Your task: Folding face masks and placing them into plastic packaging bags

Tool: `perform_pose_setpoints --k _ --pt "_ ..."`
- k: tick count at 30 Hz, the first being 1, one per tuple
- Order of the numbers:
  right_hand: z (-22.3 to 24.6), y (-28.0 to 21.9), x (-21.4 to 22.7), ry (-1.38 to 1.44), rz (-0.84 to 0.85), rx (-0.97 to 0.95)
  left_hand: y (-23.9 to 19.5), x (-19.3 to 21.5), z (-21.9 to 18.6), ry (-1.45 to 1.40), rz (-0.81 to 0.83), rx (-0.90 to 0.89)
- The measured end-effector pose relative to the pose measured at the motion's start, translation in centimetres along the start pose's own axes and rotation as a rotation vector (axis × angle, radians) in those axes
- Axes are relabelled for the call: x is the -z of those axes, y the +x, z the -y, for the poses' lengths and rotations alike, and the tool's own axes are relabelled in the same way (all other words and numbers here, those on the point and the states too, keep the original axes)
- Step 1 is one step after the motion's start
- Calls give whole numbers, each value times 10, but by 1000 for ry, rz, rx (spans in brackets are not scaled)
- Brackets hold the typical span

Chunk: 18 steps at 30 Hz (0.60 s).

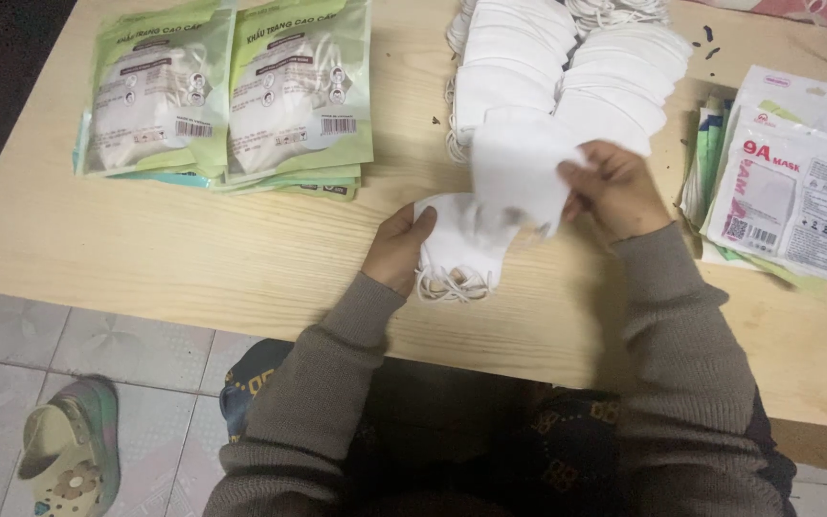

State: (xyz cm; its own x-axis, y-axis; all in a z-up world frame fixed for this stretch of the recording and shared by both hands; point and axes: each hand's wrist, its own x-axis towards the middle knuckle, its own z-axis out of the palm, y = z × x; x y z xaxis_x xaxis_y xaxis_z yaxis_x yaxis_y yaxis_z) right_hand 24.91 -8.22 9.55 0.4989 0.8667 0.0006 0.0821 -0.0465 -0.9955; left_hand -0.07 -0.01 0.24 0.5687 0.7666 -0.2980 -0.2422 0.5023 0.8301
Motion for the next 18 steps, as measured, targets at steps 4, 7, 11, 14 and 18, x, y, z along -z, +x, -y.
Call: perform_pose_setpoints --k 4,7,11,14,18 --pt "-20 -6 -12 -66 186 -120 4 5 5 -54 10 -12" --pt "-47 -2 -10 -87 224 -158 5 5 4 -100 6 -33" --pt "-16 -15 -27 -91 237 -153 0 2 -3 -112 25 -41" --pt "-32 -12 -24 -96 241 -177 -12 -6 -20 -34 67 -20" --pt "-51 0 -18 -132 244 -174 -2 -1 -5 -28 74 -40"
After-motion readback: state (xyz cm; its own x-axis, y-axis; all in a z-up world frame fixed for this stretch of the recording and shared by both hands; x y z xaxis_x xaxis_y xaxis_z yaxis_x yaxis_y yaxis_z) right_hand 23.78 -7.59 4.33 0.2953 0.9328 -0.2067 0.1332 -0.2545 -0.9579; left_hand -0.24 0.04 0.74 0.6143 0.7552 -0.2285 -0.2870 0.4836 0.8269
